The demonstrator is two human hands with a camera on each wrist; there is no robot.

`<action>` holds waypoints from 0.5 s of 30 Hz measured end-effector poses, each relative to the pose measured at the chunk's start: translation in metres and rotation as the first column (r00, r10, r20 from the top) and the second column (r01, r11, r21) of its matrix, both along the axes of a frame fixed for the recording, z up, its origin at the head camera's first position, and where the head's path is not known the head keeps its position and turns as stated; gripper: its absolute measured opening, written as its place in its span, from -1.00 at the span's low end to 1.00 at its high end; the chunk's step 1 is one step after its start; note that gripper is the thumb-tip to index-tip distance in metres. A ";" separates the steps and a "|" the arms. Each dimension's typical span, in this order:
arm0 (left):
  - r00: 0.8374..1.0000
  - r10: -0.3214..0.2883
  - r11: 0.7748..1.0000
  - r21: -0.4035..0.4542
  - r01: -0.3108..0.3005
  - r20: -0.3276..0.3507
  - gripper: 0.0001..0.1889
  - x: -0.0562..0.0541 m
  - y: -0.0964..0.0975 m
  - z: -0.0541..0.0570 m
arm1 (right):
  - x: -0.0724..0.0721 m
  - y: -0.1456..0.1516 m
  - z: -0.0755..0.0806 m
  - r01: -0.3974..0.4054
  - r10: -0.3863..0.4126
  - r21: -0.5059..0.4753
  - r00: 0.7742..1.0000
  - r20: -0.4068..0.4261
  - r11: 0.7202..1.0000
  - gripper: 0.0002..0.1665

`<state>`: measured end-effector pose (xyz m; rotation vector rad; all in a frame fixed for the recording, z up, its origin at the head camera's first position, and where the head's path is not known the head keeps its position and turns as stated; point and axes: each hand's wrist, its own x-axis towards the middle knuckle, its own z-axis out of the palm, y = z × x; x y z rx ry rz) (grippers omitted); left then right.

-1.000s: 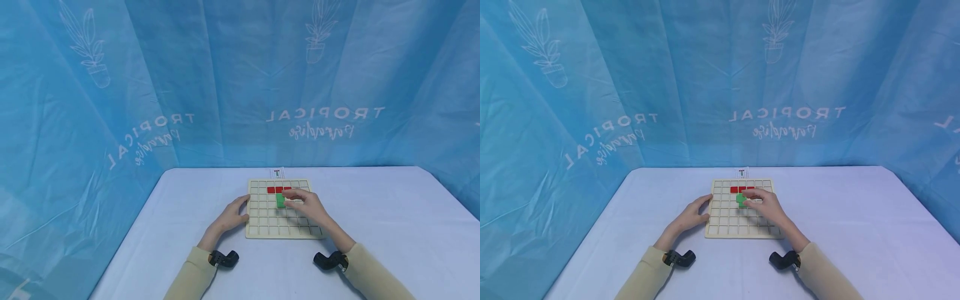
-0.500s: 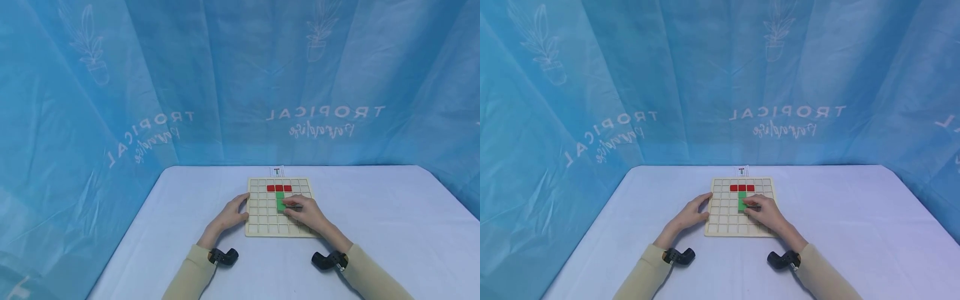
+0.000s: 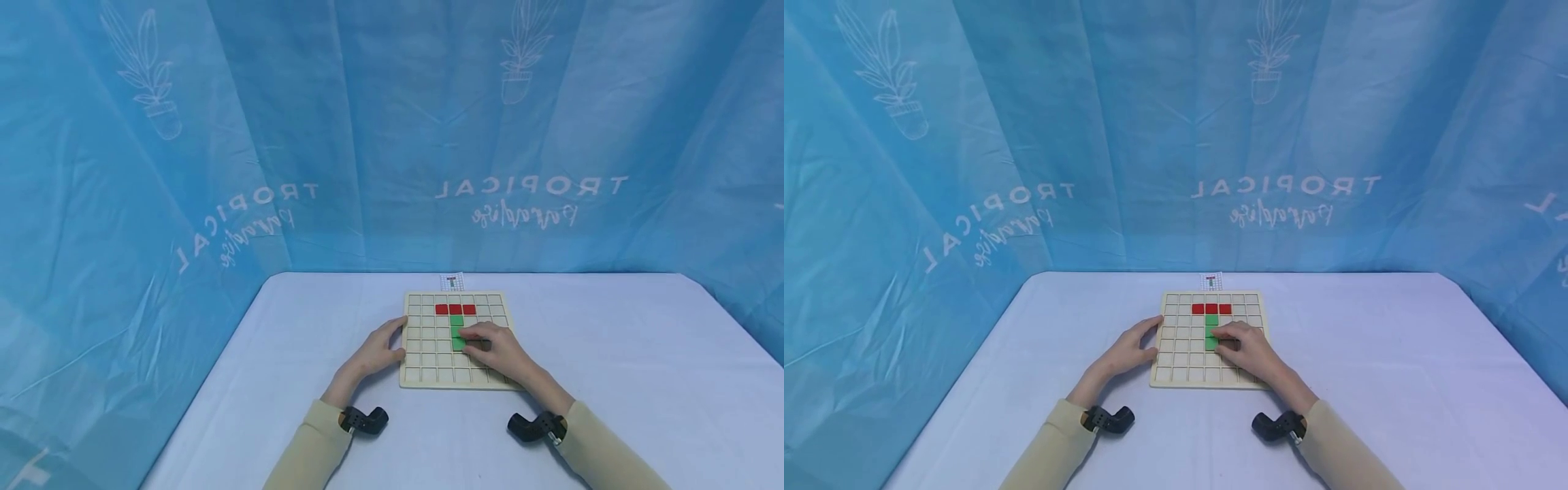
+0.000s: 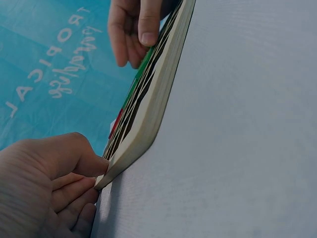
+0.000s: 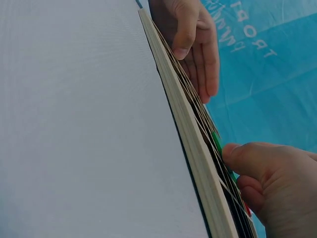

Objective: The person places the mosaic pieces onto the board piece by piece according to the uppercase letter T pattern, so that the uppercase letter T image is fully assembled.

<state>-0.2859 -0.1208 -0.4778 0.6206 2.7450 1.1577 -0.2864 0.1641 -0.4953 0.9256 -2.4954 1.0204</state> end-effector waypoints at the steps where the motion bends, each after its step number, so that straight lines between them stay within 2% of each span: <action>1: 1.000 0.001 1.000 0.003 -0.001 -0.002 -0.23 0.000 0.000 0.000 | 0.000 0.000 0.000 -0.001 0.001 0.001 1.000 -0.002 1.000 -0.60; 8: 1.000 -0.004 1.000 0.005 0.004 -0.014 -0.23 0.000 0.001 0.002 | -0.001 0.000 0.000 0.003 -0.003 0.007 1.000 -0.009 1.000 -0.61; 15: 0.999 -0.027 1.000 -0.005 0.027 -0.022 -0.24 -0.001 0.001 0.004 | 0.002 0.000 -0.001 0.011 -0.008 0.049 0.997 -0.073 0.999 -0.64</action>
